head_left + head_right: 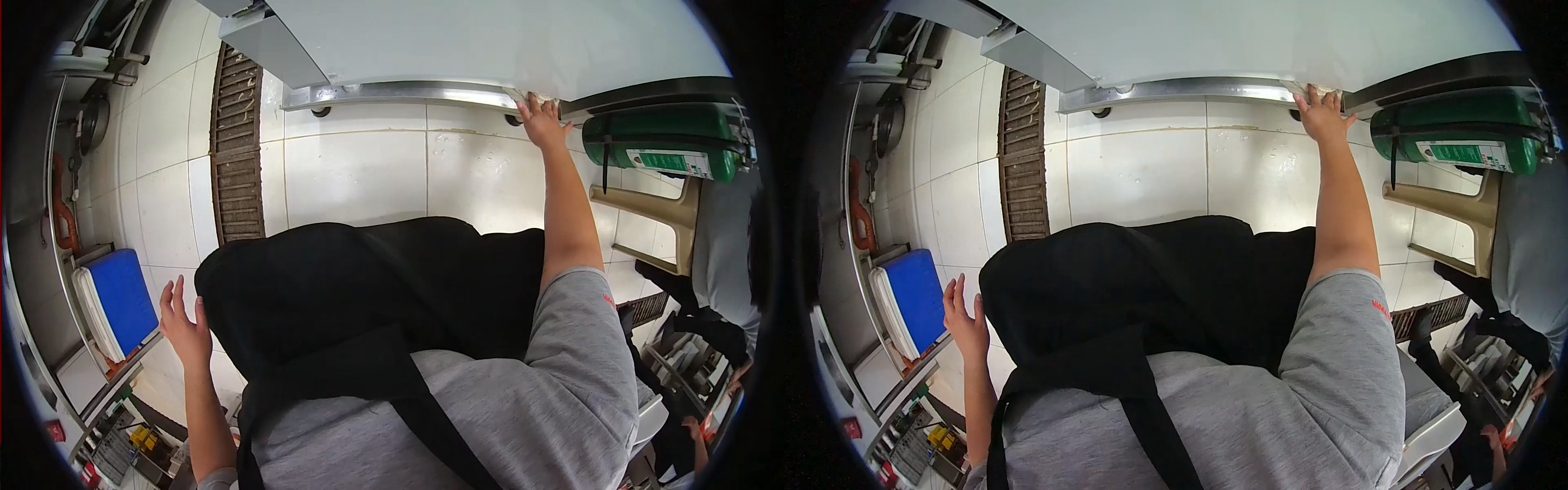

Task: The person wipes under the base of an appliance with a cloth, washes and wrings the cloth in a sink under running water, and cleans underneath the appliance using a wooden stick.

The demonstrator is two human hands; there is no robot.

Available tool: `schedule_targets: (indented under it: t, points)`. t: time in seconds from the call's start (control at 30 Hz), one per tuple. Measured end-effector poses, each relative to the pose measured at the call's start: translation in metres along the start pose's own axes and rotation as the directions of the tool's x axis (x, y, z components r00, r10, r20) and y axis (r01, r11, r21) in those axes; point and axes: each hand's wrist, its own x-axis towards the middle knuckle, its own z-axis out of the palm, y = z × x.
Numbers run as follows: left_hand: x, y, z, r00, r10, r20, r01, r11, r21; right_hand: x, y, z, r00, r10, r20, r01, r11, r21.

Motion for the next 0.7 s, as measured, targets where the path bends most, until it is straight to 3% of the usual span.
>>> schedule_targets:
  t: [0.07,0.23,0.33,0.43,0.5,0.63,0.7]
  points:
    - [0.0,0.001,0.001,1.0,0.006,0.008,-0.006,1.0,-0.009,0.0,0.0,0.003,1.0,0.014,0.02,-0.014,1.0,0.015]
    - [-0.002,0.004,0.001,1.0,-0.013,0.0,0.013,1.0,0.008,0.003,0.004,0.002,0.992,-0.001,-0.128,0.014,0.995,0.101]
    - [-0.003,0.0,0.001,0.999,-0.016,-0.051,0.015,1.0,-0.019,0.003,0.003,-0.006,0.998,0.03,-0.056,-0.026,0.997,0.079]
    - [-0.007,-0.008,0.009,0.996,-0.026,-0.08,0.017,0.993,-0.113,-0.009,-0.011,-0.009,0.995,-0.012,-0.101,0.02,0.997,0.077]
    - [-0.008,-0.008,0.013,0.996,-0.032,-0.086,0.019,0.988,-0.153,-0.015,-0.033,-0.01,0.994,-0.029,-0.106,0.04,0.994,0.097]
    - [0.005,0.004,0.015,0.994,-0.021,-0.111,-0.006,0.971,-0.24,-0.038,-0.112,-0.009,0.968,-0.189,-0.166,0.204,0.976,0.079]
    - [0.017,0.016,0.017,0.993,-0.014,-0.116,-0.015,0.97,-0.242,-0.058,-0.162,-0.018,0.953,-0.278,-0.122,0.291,0.951,0.103]
